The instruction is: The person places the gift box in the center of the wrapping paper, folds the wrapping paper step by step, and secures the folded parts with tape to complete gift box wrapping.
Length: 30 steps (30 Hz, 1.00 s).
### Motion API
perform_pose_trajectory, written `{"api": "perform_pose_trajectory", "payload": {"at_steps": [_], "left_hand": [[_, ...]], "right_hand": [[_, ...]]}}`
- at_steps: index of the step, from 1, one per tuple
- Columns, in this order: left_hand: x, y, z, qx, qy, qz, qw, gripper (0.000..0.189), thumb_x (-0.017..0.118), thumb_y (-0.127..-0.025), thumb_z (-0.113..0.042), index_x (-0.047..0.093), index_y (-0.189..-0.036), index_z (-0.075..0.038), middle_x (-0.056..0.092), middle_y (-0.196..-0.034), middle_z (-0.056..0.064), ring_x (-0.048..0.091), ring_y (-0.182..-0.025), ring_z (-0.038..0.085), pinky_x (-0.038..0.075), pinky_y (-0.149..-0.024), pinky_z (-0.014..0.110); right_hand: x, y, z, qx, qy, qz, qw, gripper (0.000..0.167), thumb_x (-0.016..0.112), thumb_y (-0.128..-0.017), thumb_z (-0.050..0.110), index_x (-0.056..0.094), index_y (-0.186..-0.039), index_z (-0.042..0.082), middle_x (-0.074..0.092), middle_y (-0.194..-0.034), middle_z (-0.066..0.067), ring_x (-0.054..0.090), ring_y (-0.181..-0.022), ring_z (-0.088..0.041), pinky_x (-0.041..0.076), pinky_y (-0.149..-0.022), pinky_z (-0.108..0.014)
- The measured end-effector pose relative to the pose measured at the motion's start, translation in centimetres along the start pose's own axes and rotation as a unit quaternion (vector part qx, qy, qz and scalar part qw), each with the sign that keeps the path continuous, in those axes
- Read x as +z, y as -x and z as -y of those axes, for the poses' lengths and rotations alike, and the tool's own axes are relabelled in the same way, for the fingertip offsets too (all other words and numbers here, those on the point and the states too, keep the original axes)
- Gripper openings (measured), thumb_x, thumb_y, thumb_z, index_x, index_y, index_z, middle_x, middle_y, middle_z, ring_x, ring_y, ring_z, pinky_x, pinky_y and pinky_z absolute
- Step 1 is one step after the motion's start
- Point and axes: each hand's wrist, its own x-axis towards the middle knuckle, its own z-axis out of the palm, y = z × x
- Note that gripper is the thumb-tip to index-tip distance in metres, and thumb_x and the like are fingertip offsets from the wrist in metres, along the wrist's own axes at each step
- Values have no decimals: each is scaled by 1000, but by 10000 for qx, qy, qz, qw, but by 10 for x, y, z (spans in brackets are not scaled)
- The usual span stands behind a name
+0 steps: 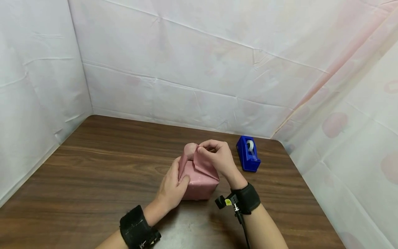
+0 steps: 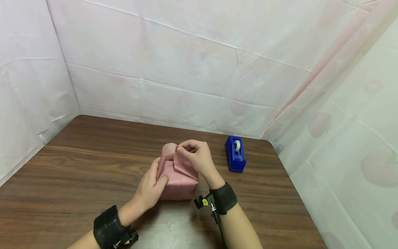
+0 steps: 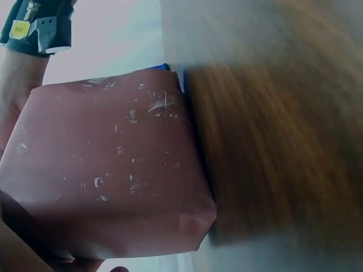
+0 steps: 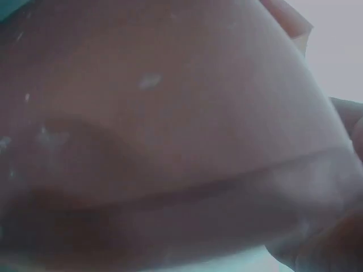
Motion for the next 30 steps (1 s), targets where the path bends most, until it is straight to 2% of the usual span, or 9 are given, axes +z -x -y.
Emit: {"api": "perform_pose_trajectory", "payload": {"at_steps": [5, 9, 11, 13, 17, 20, 24, 27, 30], "left_hand": [[1, -1, -2, 31, -21, 40, 10000, 54, 57, -86, -14, 43, -138, -16, 59, -123, 6, 58, -108, 18, 47, -90, 41], [3, 0, -4, 154, 7, 26, 9999, 53, 57, -86, -14, 44, -137, -15, 60, -123, 5, 58, -107, 17, 48, -88, 41], [5, 0, -5, 210, 8, 27, 9998, 53, 57, -85, -14, 44, -136, -15, 61, -122, 5, 59, -105, 16, 48, -87, 40], [5, 1, -5, 240, 6, 21, 9997, 53, 57, -85, -14, 45, -136, -15, 61, -122, 5, 58, -105, 15, 48, -86, 40], [3, 2, -5, 266, 29, -25, 9996, 53, 58, -83, -12, 45, -135, -15, 61, -121, 4, 59, -104, 15, 48, -87, 40], [0, 3, -5, 275, 28, -59, 9996, 53, 58, -83, -11, 45, -135, -15, 61, -121, 4, 59, -104, 15, 48, -87, 40], [-3, 5, -4, 261, -9, -47, 9996, 54, 58, -83, -12, 45, -135, -16, 60, -122, 4, 58, -105, 16, 48, -88, 41], [-4, 7, -4, 218, -26, -47, 9997, 54, 58, -84, -12, 44, -136, -17, 60, -123, 4, 58, -106, 16, 48, -88, 41], [-6, 8, -4, 173, -11, -76, 9998, 54, 58, -84, -12, 44, -136, -17, 60, -123, 4, 58, -106, 16, 47, -88, 41]], "right_hand": [[-1, -2, -2, -189, -104, -90, 9997, 10, 72, -86, 18, 75, -89, 9, 70, -81, -7, 61, -71, -16, 47, -62, -25], [-11, 9, -5, -178, 319, 285, 9989, 22, 67, -91, 24, 70, -112, 15, 70, -100, -7, 63, -88, -20, 51, -75, -31], [-17, 20, -10, -82, 567, 521, 9970, 31, 64, -93, 23, 62, -124, 17, 67, -111, -8, 63, -97, -21, 51, -82, -36], [-21, 32, -14, 57, 752, 747, 9943, 39, 63, -94, 21, 54, -132, 15, 63, -119, -11, 62, -99, -23, 51, -82, -38], [-21, 50, -19, 479, 934, 1120, 9881, 51, 63, -93, 23, 43, -140, 15, 58, -125, -12, 59, -99, -23, 50, -80, -36], [-17, 55, -20, 736, 973, 1278, 9843, 58, 63, -93, 29, 37, -144, 17, 55, -131, -11, 57, -105, -23, 49, -83, -34], [-19, 53, -22, 828, 676, 1467, 9834, 56, 62, -94, 31, 41, -144, 16, 56, -132, -11, 58, -108, -20, 50, -84, -31], [-24, 46, -29, 836, -55, 1690, 9820, 45, 58, -96, 26, 50, -138, 10, 61, -125, -12, 62, -102, -17, 52, -81, -29], [-27, 37, -38, 988, -917, 1876, 9730, 37, 56, -97, 20, 57, -131, 4, 66, -116, -8, 65, -97, -14, 54, -77, -29]]}}
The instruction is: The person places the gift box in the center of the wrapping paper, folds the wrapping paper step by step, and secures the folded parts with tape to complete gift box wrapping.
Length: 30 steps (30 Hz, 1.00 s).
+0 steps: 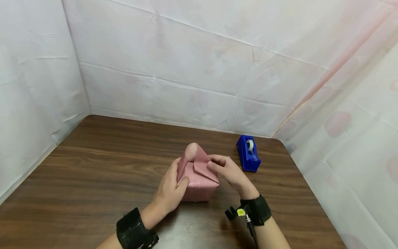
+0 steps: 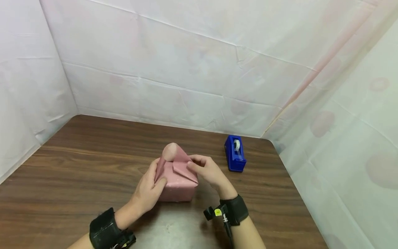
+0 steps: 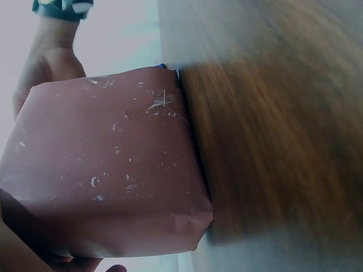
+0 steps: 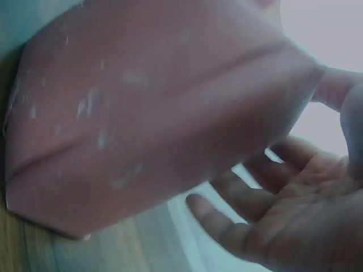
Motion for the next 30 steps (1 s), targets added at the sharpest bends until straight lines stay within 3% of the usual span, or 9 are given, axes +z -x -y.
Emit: {"api": "perform_pose_trajectory", "payload": {"at_steps": [3, 7, 11, 14, 16, 20, 25, 30], "left_hand": [[-1, 0, 0, -2, 4, -21, 10000, 54, 58, -84, -12, 45, -136, -17, 60, -123, 4, 57, -105, 16, 47, -88, 41], [0, -1, 1, 24, -65, -5, 10000, 54, 57, -84, -13, 45, -137, -18, 60, -122, 2, 57, -104, 14, 47, -88, 40], [0, -1, 2, 5, -79, 21, 10000, 54, 57, -85, -14, 44, -138, -17, 59, -124, 2, 57, -107, 15, 46, -90, 41], [-2, -1, 2, -30, -64, 67, 10000, 56, 56, -87, -15, 41, -140, -16, 57, -129, 4, 55, -114, 17, 46, -94, 42], [-4, 0, 2, -61, -66, 109, 9999, 58, 56, -87, -15, 39, -143, -15, 54, -134, 5, 54, -119, 18, 45, -96, 44], [-7, 2, 2, -139, -106, 182, 9997, 60, 55, -89, -16, 35, -146, -15, 50, -139, 7, 51, -125, 21, 44, -99, 45], [-7, 3, 1, -221, -160, 210, 9994, 60, 55, -90, -18, 35, -146, -15, 51, -140, 8, 51, -125, 21, 44, -99, 46], [-6, 3, 2, 9, -213, 210, 9996, 61, 57, -88, -17, 36, -145, -20, 53, -136, 3, 54, -120, 17, 46, -96, 43]], "right_hand": [[-2, -8, -6, 84, -528, 107, 9985, 34, 59, -96, 16, 61, -126, 2, 68, -111, -1, 65, -98, -12, 54, -79, -28], [1, -11, -9, 277, -757, 46, 9967, 25, 62, -93, 16, 68, -116, 8, 70, -104, 2, 64, -95, -10, 53, -78, -27], [7, -9, -8, 477, -569, -205, 9970, 17, 62, -93, 21, 69, -105, 12, 68, -93, 5, 62, -82, -7, 51, -70, -24], [12, -8, -5, 461, -348, -405, 9975, 22, 60, -95, 26, 68, -105, 8, 67, -86, 5, 60, -71, -6, 49, -63, -24], [16, -7, -2, 424, -285, -537, 9973, 27, 60, -96, 28, 68, -109, 7, 68, -87, 5, 62, -70, -6, 50, -62, -24], [21, -9, 3, 208, -381, -815, 9957, 32, 62, -94, 23, 68, -118, 3, 73, -101, -2, 68, -84, -11, 54, -70, -27], [23, -11, 6, 207, -440, -1056, 9932, 29, 66, -90, 15, 70, -114, -1, 73, -103, -10, 70, -87, -13, 56, -71, -28], [20, -11, 9, -87, -304, -971, 9948, 31, 63, -94, 21, 69, -115, 0, 73, -103, -7, 69, -87, -11, 55, -71, -27]]}}
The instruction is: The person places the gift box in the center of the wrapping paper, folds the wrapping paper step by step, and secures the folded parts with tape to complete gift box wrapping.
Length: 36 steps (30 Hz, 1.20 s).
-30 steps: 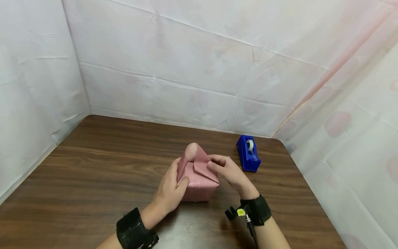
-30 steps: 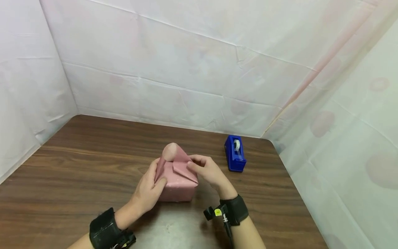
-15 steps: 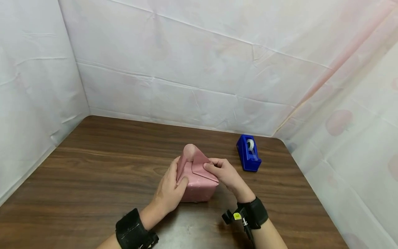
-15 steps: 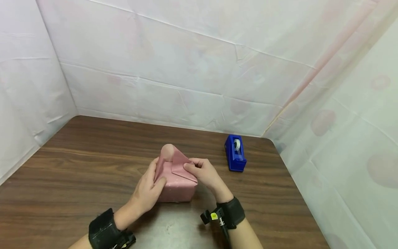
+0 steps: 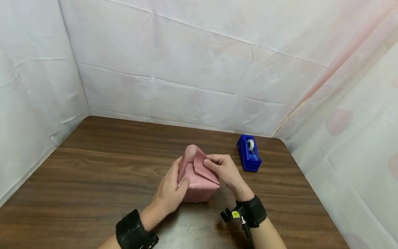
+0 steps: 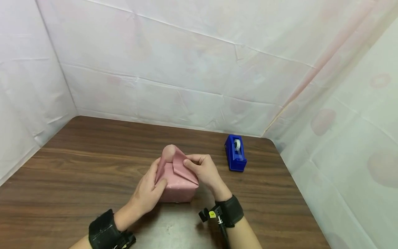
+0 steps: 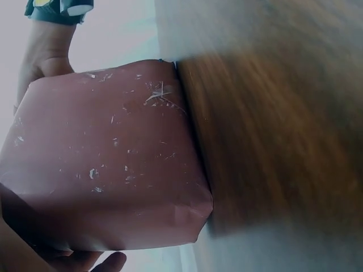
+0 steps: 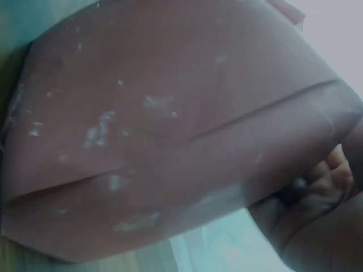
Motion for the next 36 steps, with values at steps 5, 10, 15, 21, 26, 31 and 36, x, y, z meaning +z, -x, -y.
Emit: {"api": "perform_pose_trajectory", "payload": {"at_steps": [5, 10, 15, 21, 26, 31, 36], "left_hand": [[3, -2, 0, 181, -15, 62, 9998, 62, 58, -88, -17, 35, -146, -23, 52, -136, -1, 54, -120, 15, 46, -96, 43], [7, -4, 1, 134, -12, 68, 9999, 61, 57, -89, -18, 35, -146, -23, 52, -137, -1, 53, -121, 15, 46, -97, 43], [12, -5, 3, 179, -83, 61, 9998, 62, 57, -90, -19, 34, -147, -20, 50, -140, 0, 51, -125, 17, 45, -98, 44], [18, -7, -1, 21, 47, 259, 9997, 65, 55, -92, -23, 28, -151, -19, 41, -149, 2, 43, -135, 19, 40, -105, 45], [18, -4, -2, -36, -106, 355, 9993, 73, 56, -92, -25, 19, -155, -20, 34, -155, 6, 37, -140, 23, 36, -109, 47], [12, -4, 0, 395, -743, 252, 9961, 78, 57, -90, -24, 15, -155, -13, 38, -153, 10, 42, -137, 28, 38, -107, 48], [0, -6, 0, 952, -1716, 313, 9800, 76, 54, -93, -30, 16, -154, -5, 38, -152, 16, 45, -134, 33, 40, -105, 50]], "right_hand": [[1, -7, 8, -326, -306, 74, 9990, 35, 59, -96, 24, 67, -119, -1, 72, -108, -1, 67, -100, -12, 54, -76, -26], [7, -14, 17, -346, -270, -338, 9985, 30, 64, -92, 19, 69, -110, -5, 74, -98, 4, 68, -93, -10, 53, -70, -23], [9, -14, 20, -345, 189, -841, 9957, 24, 68, -90, 19, 73, -105, 1, 74, -96, -2, 67, -87, -8, 52, -67, -22], [-8, 8, 14, -448, 1457, -684, 9859, 30, 66, -92, 25, 65, -120, 15, 70, -110, -8, 65, -93, -13, 52, -76, -26], [-17, 31, 3, 53, 1993, -214, 9797, 43, 63, -93, 24, 52, -133, 14, 64, -118, -9, 63, -92, -15, 51, -73, -27], [-10, 38, -1, 666, 2106, -80, 9753, 48, 60, -94, 38, 50, -135, 15, 62, -116, -6, 59, -93, -14, 48, -77, -29], [0, 36, 0, 883, 1891, -221, 9777, 43, 59, -94, 39, 54, -131, 18, 62, -114, -3, 57, -94, -16, 46, -81, -31]]}}
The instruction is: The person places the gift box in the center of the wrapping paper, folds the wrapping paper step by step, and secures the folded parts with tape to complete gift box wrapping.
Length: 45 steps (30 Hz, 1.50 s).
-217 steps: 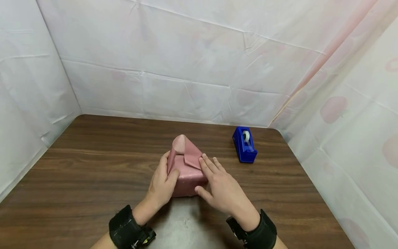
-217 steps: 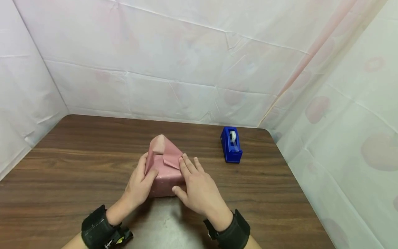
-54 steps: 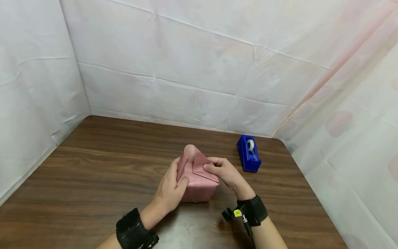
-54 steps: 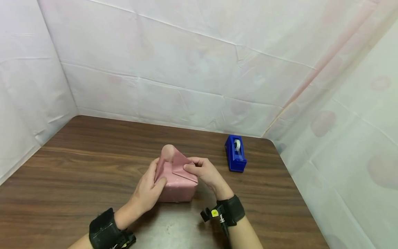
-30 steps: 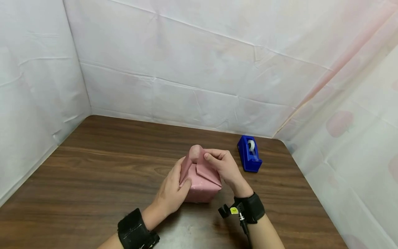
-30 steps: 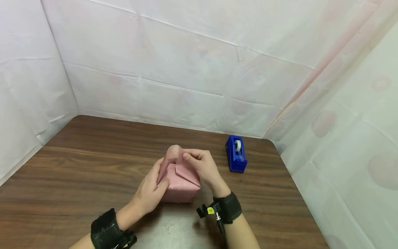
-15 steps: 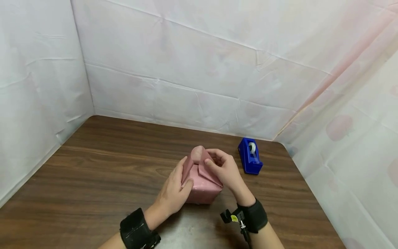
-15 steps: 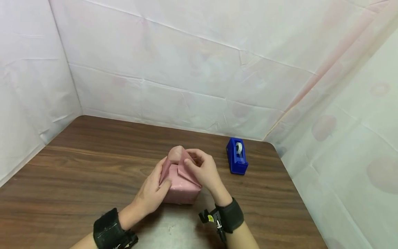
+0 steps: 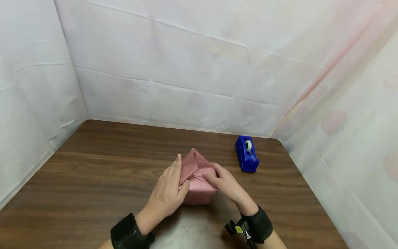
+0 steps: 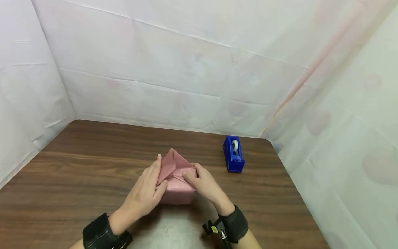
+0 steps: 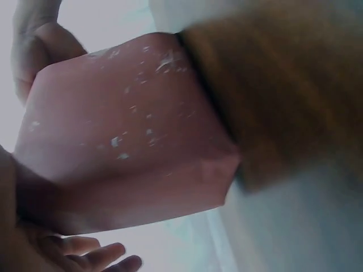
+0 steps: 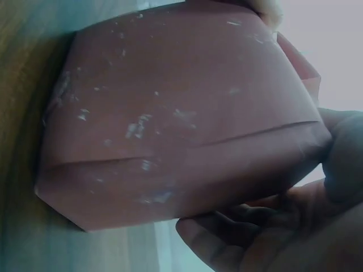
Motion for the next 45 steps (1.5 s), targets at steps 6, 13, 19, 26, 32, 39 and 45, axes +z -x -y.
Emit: {"api": "perform_pose_trajectory", "payload": {"at_steps": [6, 13, 19, 26, 32, 39, 45], "left_hand": [[-17, 5, 7, 203, -94, 283, 9993, 70, 46, -101, -34, 11, -154, -5, 30, -156, 18, 38, -137, 37, 37, -105, 55], [-24, 4, 13, -236, 1444, 723, 9866, 59, 37, -104, -19, 10, -156, -16, 23, -159, 12, 24, -145, 30, 25, -113, 55], [-30, 2, 17, -1070, 2776, 896, 9505, 56, 48, -98, -16, 27, -150, -13, 39, -149, 17, 36, -138, 28, 31, -110, 52], [-34, -6, 22, -2972, 4226, 952, 8509, 48, 64, -88, -19, 54, -134, -13, 57, -127, 9, 51, -108, 16, 42, -90, 28], [-27, -6, 29, -3083, 4324, 816, 8434, 40, 67, -89, -27, 63, -125, -9, 62, -117, 6, 55, -100, 12, 45, -84, 26], [-31, -9, 32, -3130, 4287, 761, 8441, 25, 72, -83, -21, 68, -101, -4, 64, -95, -1, 56, -89, 12, 46, -79, 27], [-30, -10, 40, -2878, 4391, 715, 8481, 15, 71, -86, -21, 68, -92, -7, 61, -82, -7, 55, -85, 10, 45, -77, 25]], "right_hand": [[11, -4, 7, 30, -155, 72, 9998, 43, 57, -95, 40, 55, -129, 16, 62, -113, -5, 56, -96, -16, 46, -82, -31], [18, -7, 16, 36, -186, -72, 9998, 41, 59, -94, 38, 57, -127, 15, 63, -114, -5, 56, -95, -15, 46, -83, -32], [23, -8, 18, 2, -309, -84, 9995, 39, 60, -94, 36, 59, -126, 15, 63, -113, -5, 56, -95, -15, 45, -84, -32], [26, -9, 19, 48, -400, 49, 9992, 43, 59, -94, 38, 56, -130, 15, 62, -115, -5, 55, -96, -15, 46, -85, -32], [28, -9, 19, 141, -404, 60, 9991, 43, 56, -95, 36, 55, -132, 13, 61, -115, -6, 55, -96, -15, 46, -84, -33], [29, -10, 17, -211, -331, 339, 9987, 44, 57, -95, 37, 55, -133, 16, 63, -117, -4, 57, -98, -14, 46, -87, -32], [30, -11, 15, -279, -405, 524, 9974, 46, 56, -95, 39, 53, -135, 17, 63, -116, -3, 57, -97, -14, 46, -88, -33]]}}
